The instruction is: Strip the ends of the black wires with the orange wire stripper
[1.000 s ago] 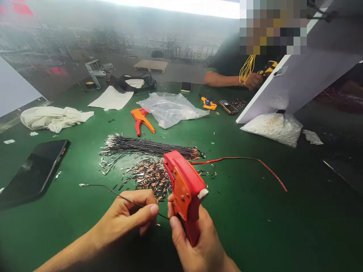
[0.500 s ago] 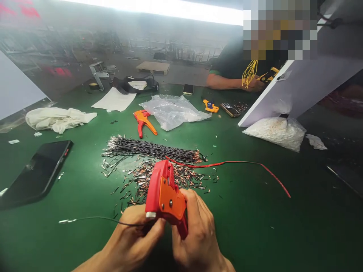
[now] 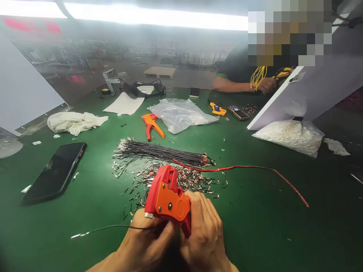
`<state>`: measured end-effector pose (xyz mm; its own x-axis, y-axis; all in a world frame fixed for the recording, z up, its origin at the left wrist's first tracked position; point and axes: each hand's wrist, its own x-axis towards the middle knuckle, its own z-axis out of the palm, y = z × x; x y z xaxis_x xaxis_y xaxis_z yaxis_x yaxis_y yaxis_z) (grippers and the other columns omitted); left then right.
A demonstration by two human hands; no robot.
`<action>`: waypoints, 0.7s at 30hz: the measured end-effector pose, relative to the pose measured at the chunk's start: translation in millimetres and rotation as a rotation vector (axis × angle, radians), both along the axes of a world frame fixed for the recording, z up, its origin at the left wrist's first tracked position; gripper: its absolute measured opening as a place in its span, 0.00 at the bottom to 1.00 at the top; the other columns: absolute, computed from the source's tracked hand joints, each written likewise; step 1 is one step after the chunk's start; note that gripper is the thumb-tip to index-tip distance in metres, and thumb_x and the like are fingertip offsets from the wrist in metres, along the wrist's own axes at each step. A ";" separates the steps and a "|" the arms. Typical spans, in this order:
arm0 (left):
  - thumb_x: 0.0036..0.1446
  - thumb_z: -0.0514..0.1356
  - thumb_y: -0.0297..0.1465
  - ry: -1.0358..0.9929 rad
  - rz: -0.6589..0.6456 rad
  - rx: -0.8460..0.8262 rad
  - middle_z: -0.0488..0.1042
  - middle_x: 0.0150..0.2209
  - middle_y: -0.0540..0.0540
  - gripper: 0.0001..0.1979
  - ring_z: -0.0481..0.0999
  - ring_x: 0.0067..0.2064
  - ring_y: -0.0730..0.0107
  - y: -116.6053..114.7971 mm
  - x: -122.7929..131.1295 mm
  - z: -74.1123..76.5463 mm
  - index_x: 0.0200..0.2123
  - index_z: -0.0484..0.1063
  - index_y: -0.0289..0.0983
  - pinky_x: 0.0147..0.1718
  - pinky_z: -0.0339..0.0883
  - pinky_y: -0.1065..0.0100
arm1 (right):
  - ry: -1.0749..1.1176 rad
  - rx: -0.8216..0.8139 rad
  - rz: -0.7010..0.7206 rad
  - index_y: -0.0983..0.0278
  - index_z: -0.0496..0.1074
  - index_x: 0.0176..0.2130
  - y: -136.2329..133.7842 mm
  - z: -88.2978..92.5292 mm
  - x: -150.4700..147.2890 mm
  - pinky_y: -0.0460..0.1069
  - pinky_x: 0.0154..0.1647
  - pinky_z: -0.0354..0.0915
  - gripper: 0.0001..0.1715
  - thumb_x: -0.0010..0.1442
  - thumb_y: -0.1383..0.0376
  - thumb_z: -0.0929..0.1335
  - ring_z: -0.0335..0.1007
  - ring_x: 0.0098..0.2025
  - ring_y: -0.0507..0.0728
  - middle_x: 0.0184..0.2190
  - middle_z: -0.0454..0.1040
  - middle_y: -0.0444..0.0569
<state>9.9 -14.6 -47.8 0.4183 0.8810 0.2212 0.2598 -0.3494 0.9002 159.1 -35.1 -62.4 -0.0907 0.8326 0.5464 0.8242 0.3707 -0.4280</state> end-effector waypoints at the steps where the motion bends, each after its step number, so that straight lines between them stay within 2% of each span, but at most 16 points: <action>1: 0.59 0.52 0.24 0.010 0.009 0.005 0.74 0.21 0.46 0.13 0.65 0.22 0.74 0.4 0.4 0.7 0.25 0.71 0.35 0.24 0.62 0.74 | 0.000 0.000 -0.006 0.67 0.63 0.50 0.1 -0.3 -0.3 0.56 0.28 0.73 0.18 0.67 0.58 0.62 0.76 0.30 0.64 0.33 0.76 0.57; 9: 0.59 0.51 0.24 0.083 0.049 0.077 0.62 0.17 0.53 0.14 0.55 0.20 0.76 -0.9 0.3 2.7 0.20 0.57 0.39 0.21 0.52 0.73 | -0.035 0.011 -0.044 0.67 0.65 0.48 4.1 -1.3 -2.6 0.55 0.26 0.71 0.15 0.64 0.61 0.61 0.75 0.29 0.64 0.31 0.76 0.56; 12: 0.54 0.52 0.22 0.107 0.082 0.229 0.51 0.17 0.56 0.16 0.50 0.19 0.76 -1.9 -2.3 4.4 0.22 0.46 0.40 0.19 0.45 0.70 | -0.084 0.034 -0.130 0.66 0.65 0.47 7.5 -4.2 4.0 0.57 0.28 0.71 0.14 0.61 0.66 0.61 0.75 0.30 0.65 0.31 0.77 0.57; 14: 0.53 0.53 0.22 0.126 0.074 0.306 0.47 0.18 0.56 0.18 0.49 0.19 0.76 -1.4 -4.0 6.0 0.23 0.42 0.41 0.20 0.42 0.68 | -0.076 0.030 -0.210 0.67 0.65 0.48 9.3 -5.6 9.8 0.58 0.27 0.70 0.16 0.59 0.70 0.61 0.75 0.29 0.66 0.31 0.76 0.58; 18: 0.59 0.52 0.24 0.122 0.075 0.208 0.49 0.19 0.56 0.18 0.50 0.19 0.76 2.4 -5.6 7.2 0.22 0.45 0.40 0.20 0.45 0.70 | -0.015 -0.009 -0.263 0.66 0.64 0.50 10.8 -5.1 16.4 0.55 0.25 0.69 0.17 0.60 0.70 0.61 0.74 0.28 0.64 0.32 0.76 0.56; 21: 0.62 0.53 0.26 0.085 0.114 0.132 0.53 0.18 0.55 0.18 0.53 0.20 0.76 6.1 -7.5 7.1 0.20 0.52 0.40 0.21 0.48 0.71 | 0.032 -0.057 -0.229 0.65 0.64 0.53 11.1 -3.6 17.4 0.56 0.31 0.71 0.19 0.62 0.68 0.62 0.76 0.33 0.64 0.37 0.77 0.56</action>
